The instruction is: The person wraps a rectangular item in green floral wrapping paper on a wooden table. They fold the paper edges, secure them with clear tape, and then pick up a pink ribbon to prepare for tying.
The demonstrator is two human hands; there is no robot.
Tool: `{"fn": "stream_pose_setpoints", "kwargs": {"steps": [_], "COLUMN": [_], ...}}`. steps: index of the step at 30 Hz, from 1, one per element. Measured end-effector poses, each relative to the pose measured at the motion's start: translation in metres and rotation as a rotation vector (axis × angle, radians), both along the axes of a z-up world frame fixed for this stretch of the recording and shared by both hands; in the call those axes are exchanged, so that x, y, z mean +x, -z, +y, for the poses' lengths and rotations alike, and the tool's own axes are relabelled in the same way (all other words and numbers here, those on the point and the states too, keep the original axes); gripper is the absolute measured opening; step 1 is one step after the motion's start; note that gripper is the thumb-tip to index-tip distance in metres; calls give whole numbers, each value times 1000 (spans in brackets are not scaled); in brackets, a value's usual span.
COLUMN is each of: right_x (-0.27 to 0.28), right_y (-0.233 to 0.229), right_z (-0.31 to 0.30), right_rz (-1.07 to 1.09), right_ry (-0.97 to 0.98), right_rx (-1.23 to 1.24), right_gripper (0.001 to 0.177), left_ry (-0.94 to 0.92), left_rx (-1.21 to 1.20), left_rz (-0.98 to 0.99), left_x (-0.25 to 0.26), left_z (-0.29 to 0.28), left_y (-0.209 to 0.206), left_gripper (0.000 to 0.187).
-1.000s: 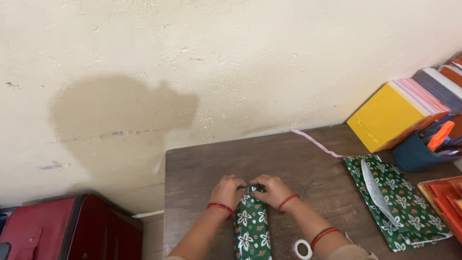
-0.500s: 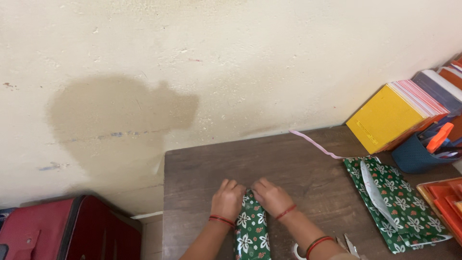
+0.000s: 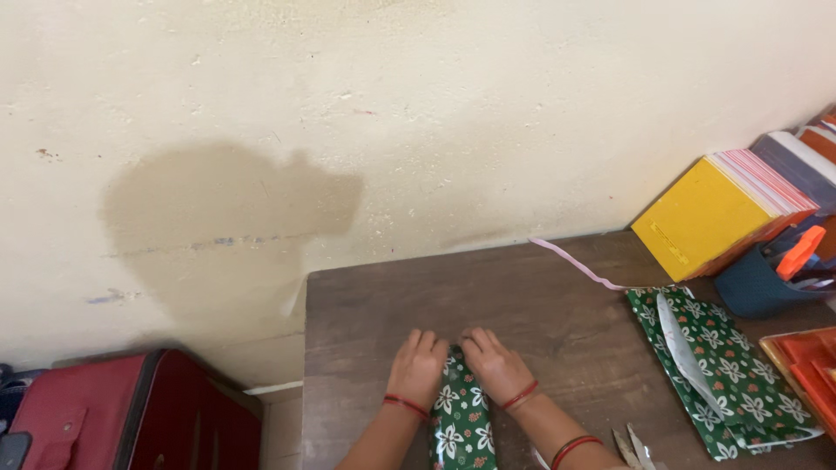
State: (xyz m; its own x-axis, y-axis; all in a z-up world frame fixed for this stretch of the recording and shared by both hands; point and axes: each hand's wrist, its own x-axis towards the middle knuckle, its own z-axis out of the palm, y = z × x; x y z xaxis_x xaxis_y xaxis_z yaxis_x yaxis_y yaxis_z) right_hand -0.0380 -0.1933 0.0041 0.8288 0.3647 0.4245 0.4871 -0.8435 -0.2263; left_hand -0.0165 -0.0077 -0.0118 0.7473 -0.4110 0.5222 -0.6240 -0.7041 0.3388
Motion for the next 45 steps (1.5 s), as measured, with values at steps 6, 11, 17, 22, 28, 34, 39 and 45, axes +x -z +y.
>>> {"fn": "stream_pose_setpoints", "kwargs": {"steps": [6,11,17,22,28,34,39,45], "right_x": [1,1,-5,-8,-5,-12,-25,-35], "right_y": [5,7,-4,-8,-6,-14,-12,-6], "right_z": [4,9,17,17,17,14,14,24], "right_rz": [-32,-43,-44,-125,-184,-253,-234,-169], "right_ry": [60,120,145,138,118,46,46,159], "right_rx": [40,87,124,-12,-71,-82,-165,-203], "right_gripper": [16,20,32,26,20,22,27,35], "left_ry": [52,62,106,135,158,62,14,16], "left_rx": [-137,59,118,221,208,86,128,191], "left_rz": [434,472,4,-125,-100,-93,-147,-64], "left_x": [31,48,27,19,5,-19,-24,-27], "left_z": [4,1,0,6,14,14,11,11], "left_y": [-10,-12,-1,-7,-9,0,2,-1], "left_gripper": [10,13,13,7,17,35,36,35]}}
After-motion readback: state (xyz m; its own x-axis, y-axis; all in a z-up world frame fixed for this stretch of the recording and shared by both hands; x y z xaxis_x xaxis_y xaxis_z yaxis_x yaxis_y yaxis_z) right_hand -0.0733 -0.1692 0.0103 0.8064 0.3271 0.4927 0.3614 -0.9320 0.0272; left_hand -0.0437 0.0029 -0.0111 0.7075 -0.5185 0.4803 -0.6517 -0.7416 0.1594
